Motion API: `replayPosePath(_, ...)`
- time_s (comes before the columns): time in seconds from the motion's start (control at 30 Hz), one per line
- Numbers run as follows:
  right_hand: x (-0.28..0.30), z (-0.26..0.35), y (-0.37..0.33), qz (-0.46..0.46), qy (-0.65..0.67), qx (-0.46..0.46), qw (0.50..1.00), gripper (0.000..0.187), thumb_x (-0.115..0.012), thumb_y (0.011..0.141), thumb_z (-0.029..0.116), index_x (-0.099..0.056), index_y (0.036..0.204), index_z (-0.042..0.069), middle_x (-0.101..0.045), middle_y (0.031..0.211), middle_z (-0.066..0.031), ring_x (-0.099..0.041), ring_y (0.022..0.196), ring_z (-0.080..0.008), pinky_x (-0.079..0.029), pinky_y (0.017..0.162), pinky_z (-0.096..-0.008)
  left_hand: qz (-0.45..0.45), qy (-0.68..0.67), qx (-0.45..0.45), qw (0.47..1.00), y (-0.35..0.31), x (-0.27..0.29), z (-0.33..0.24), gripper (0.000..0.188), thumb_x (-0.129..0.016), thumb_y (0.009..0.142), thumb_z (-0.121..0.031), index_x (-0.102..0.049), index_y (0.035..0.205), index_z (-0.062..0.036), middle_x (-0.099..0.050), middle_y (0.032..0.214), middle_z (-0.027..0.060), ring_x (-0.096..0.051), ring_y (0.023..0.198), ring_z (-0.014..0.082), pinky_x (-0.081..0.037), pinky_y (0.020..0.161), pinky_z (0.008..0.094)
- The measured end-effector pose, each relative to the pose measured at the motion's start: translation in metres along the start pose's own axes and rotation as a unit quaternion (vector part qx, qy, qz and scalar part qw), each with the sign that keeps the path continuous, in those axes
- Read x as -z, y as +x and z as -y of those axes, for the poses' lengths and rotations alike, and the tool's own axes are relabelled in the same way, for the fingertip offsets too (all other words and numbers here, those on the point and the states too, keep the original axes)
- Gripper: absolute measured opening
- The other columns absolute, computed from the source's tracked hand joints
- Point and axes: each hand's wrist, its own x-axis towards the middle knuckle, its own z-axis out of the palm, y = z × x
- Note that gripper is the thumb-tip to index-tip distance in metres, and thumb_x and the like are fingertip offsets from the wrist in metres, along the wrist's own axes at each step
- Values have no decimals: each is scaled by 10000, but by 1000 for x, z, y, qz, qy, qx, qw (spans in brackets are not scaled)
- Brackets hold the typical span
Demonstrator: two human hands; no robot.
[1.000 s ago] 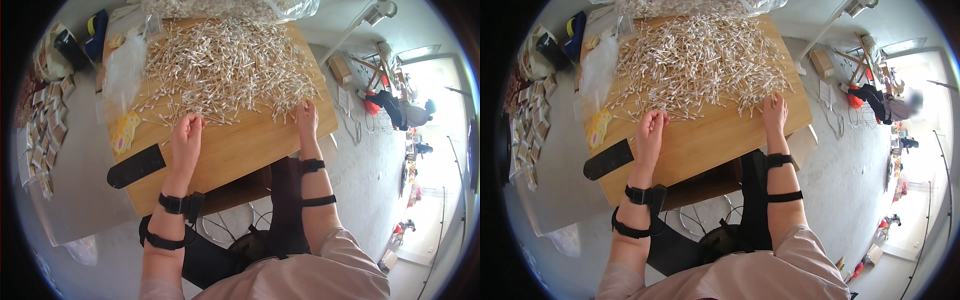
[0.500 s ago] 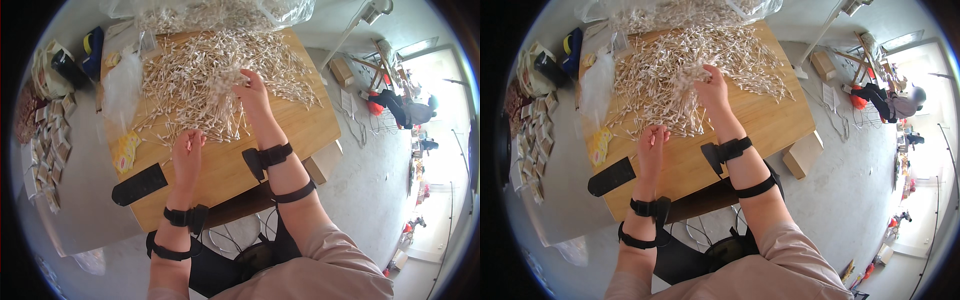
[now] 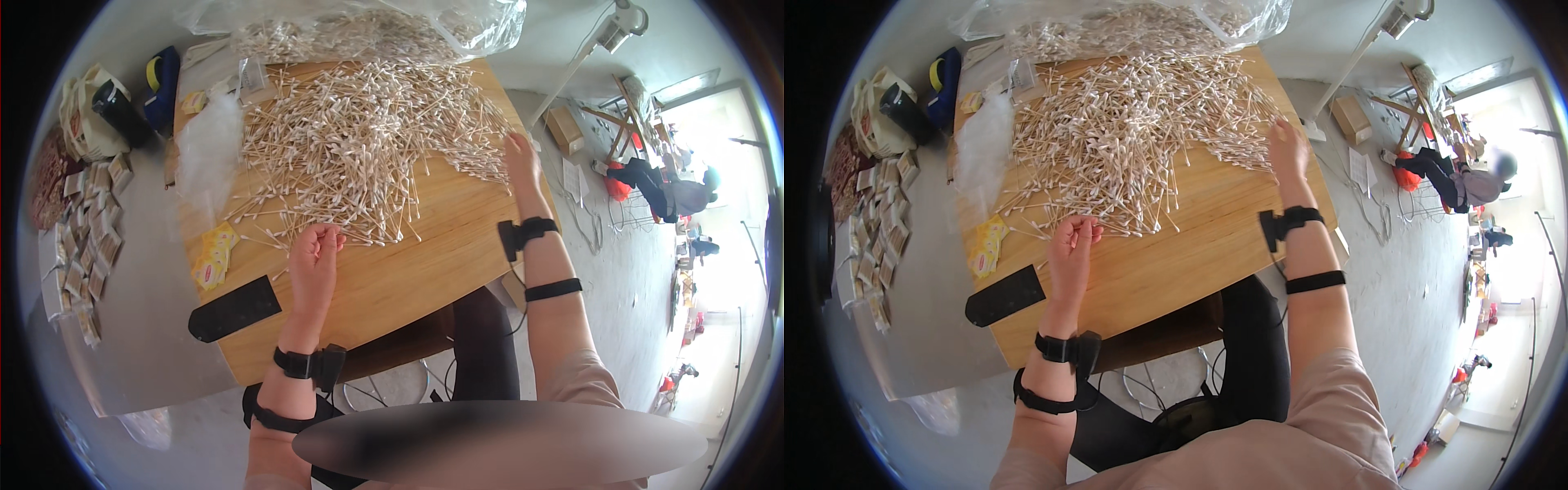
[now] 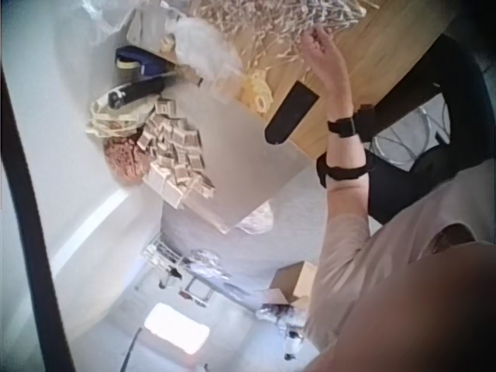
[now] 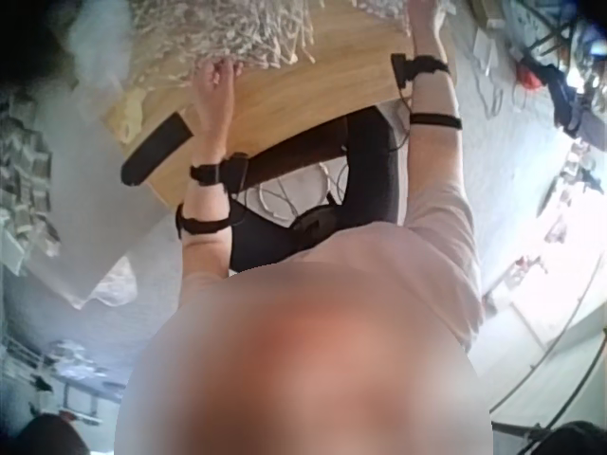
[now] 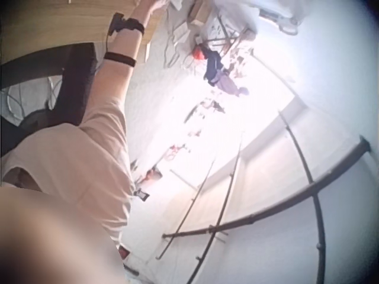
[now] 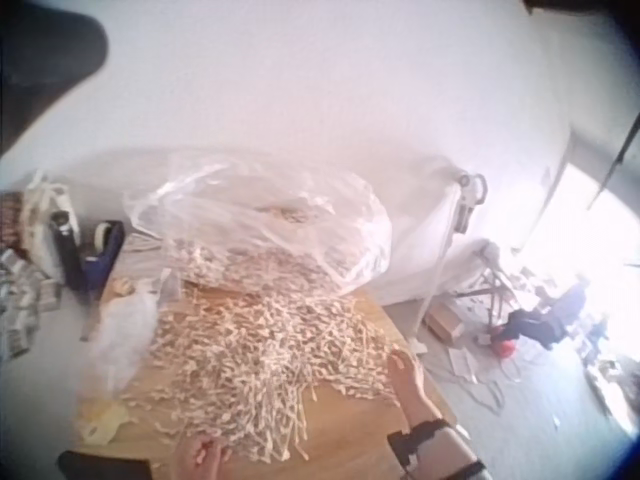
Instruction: Sorting a large pile of cotton swabs by hand.
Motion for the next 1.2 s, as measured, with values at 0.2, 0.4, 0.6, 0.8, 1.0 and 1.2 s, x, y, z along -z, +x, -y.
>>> replayPosePath(0.2,-3,-30,-27,45,-93,-59,993,440,-467,898,440,-587,1185,129,-575,1211,-125,-490,1164,-305,-355,993,-399,-6,52,-22,998,-3,6,-3,88,-519,935,-64,-567,930,10,-610,806,42,-584,741,87,-489,676,205)
replayPosePath(0.4,-52,77,-60,90,60,-1,994,468,-498,907,421,-525,1243,97,-576,1200,-133,-506,1122,-312,-382,953,-407,-11,61,-16,998,-2,9,1,83,-519,932,-52,-568,947,13,-609,820,43,-586,748,88,-488,685,205)
replayPosePath(0.6,-73,160,-67,165,480,-181,843,452,-540,912,348,-462,1276,92,-570,1032,-65,-549,874,-159,-474,681,-331,3,11,21,1000,-1,2,0,98,-519,932,-56,-569,975,17,-608,865,57,-599,792,103,-493,731,217)
replayPosePath(0.8,-59,231,-78,206,516,-82,827,447,-575,890,299,-474,1253,58,-581,1026,-84,-584,831,-185,-496,681,-379,8,17,18,1000,-3,8,0,156,-518,947,-128,-581,986,9,-614,912,53,-607,820,119,-500,752,241)
replayPosePath(1.0,-68,271,-94,141,185,202,951,487,-598,864,307,-502,1248,23,-570,1166,-178,-608,942,-318,-488,810,-392,12,23,25,999,-2,6,-3,144,-496,952,-102,-577,989,11,-611,924,61,-599,820,121,-497,764,241)
replayPosePath(1.2,-36,282,-132,198,177,337,904,493,-583,863,272,-451,1300,88,-457,1277,-242,-478,1151,-410,-423,962,-450,-2,37,5,999,-1,4,-2,116,-514,936,-69,-569,954,32,-618,861,75,-613,767,123,-515,720,239)
